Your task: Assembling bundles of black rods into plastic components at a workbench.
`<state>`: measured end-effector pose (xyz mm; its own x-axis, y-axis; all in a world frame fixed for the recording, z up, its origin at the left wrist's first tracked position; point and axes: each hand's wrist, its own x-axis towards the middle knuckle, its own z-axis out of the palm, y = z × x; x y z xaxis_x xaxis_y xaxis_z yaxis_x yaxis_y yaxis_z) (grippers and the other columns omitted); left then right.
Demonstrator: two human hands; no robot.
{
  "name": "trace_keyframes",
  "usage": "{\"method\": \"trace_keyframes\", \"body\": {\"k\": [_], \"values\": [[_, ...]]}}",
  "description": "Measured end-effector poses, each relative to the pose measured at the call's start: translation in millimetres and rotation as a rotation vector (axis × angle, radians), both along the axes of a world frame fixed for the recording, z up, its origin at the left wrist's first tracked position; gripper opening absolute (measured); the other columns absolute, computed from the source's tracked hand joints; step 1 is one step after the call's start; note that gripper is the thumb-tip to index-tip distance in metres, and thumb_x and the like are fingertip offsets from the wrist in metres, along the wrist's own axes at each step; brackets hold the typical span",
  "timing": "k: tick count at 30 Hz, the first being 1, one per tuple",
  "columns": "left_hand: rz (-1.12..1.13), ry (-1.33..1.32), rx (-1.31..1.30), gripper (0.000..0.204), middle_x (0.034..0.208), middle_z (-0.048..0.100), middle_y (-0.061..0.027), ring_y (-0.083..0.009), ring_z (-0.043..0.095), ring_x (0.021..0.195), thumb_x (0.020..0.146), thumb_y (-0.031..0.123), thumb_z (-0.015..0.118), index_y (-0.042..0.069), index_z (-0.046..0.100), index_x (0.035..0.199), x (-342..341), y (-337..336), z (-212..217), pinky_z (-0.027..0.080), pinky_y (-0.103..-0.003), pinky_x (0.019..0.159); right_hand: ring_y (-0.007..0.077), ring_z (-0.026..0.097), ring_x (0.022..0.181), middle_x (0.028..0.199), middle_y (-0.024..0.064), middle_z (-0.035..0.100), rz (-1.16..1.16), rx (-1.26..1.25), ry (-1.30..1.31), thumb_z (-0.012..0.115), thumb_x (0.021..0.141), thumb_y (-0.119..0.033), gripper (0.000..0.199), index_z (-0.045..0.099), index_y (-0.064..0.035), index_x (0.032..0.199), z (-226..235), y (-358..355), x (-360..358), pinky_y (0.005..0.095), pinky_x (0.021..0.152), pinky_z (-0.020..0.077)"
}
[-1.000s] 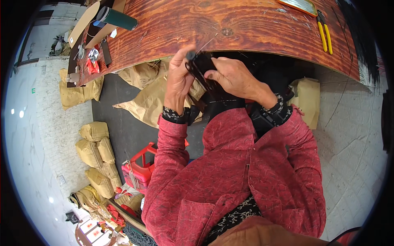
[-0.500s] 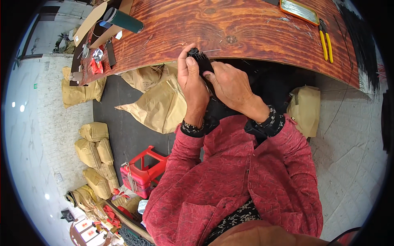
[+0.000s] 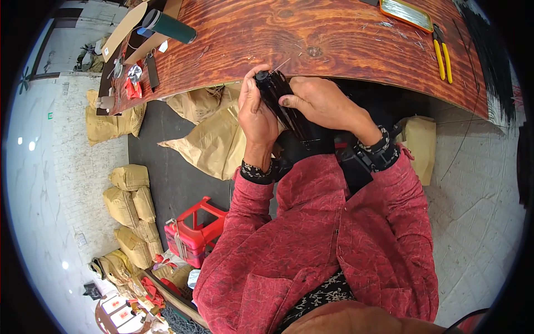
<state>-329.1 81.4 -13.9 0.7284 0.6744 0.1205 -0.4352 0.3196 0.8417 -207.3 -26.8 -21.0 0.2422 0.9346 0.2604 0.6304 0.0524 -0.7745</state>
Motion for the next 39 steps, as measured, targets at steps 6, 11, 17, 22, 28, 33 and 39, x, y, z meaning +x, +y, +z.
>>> {"method": "trace_keyframes", "body": {"k": [6, 11, 17, 22, 28, 33, 39], "values": [[0.013, -0.028, 0.048, 0.040, 0.103, 0.063, -0.0072, -0.0140, 0.059, 0.093, 0.108, 0.032, 0.045, -0.001, 0.050, 0.130, 0, -3, -3, 0.046, -0.027, 0.086, 0.0433, 0.059, 0.080, 0.082, 0.0218, 0.059, -0.088, 0.053, -0.068, 0.064, 0.095, -0.031, 0.037, 0.057, 0.0037, 0.084, 8, -5, -12, 0.0473, 0.069, 0.0463], [-0.046, -0.043, 0.134, 0.040, 0.103, 0.061, -0.0065, -0.0146, 0.058, 0.093, 0.107, 0.034, 0.048, 0.001, 0.050, 0.129, -6, 5, -14, 0.046, -0.027, 0.083, 0.0434, 0.059, 0.078, 0.083, 0.0219, 0.059, -0.103, 0.069, -0.101, 0.066, 0.093, -0.029, 0.036, 0.056, 0.0037, 0.083, 7, -6, -18, 0.0476, 0.068, 0.0461], [-0.089, -0.078, 0.142, 0.038, 0.105, 0.059, -0.0062, -0.0151, 0.057, 0.091, 0.105, 0.035, 0.052, 0.002, 0.051, 0.123, -7, 9, -19, 0.046, -0.026, 0.081, 0.0411, 0.060, 0.078, 0.083, 0.0206, 0.060, 0.057, 0.107, -0.021, 0.070, 0.090, -0.030, 0.034, 0.061, 0.0034, 0.086, 5, -4, -2, 0.0462, 0.067, 0.0460], [-0.073, -0.111, 0.130, 0.040, 0.102, 0.061, -0.0058, -0.0139, 0.059, 0.088, 0.104, 0.037, 0.054, 0.000, 0.054, 0.121, -3, 4, -17, 0.048, -0.026, 0.080, 0.0391, 0.061, 0.078, 0.083, 0.0191, 0.061, 0.163, -0.150, 0.178, 0.072, 0.088, -0.030, 0.033, 0.065, 0.0020, 0.089, 7, -4, 10, 0.0449, 0.068, 0.0463], [0.001, -0.055, 0.090, 0.050, 0.116, 0.056, -0.0076, -0.0177, 0.057, 0.098, 0.103, 0.038, 0.055, -0.001, 0.050, 0.134, 0, -2, -19, 0.046, -0.029, 0.088, 0.0378, 0.062, 0.080, 0.084, 0.0171, 0.063, -0.030, 0.103, -0.059, 0.072, 0.087, -0.028, 0.030, 0.065, 0.0009, 0.090, 0, -7, -8, 0.0451, 0.069, 0.0475], [0.112, -0.040, 0.111, 0.053, 0.107, 0.062, -0.0050, -0.0119, 0.059, 0.096, 0.105, 0.037, 0.054, -0.001, 0.048, 0.141, 4, -6, -27, 0.049, -0.028, 0.086, 0.0373, 0.063, 0.080, 0.085, 0.0166, 0.064, -0.195, 0.094, -0.114, 0.072, 0.087, -0.028, 0.029, 0.065, -0.0003, 0.088, 1, -7, -19, 0.0455, 0.068, 0.0481], [0.182, 0.044, 0.235, 0.048, 0.104, 0.061, -0.0057, -0.0115, 0.058, 0.091, 0.107, 0.033, 0.049, -0.001, 0.046, 0.140, 5, -23, -13, 0.047, -0.025, 0.081, 0.0374, 0.062, 0.077, 0.082, 0.0168, 0.064, -0.206, 0.094, -0.077, 0.073, 0.085, -0.028, 0.029, 0.064, -0.0001, 0.085, 5, -5, -17, 0.0451, 0.066, 0.0476]]}}
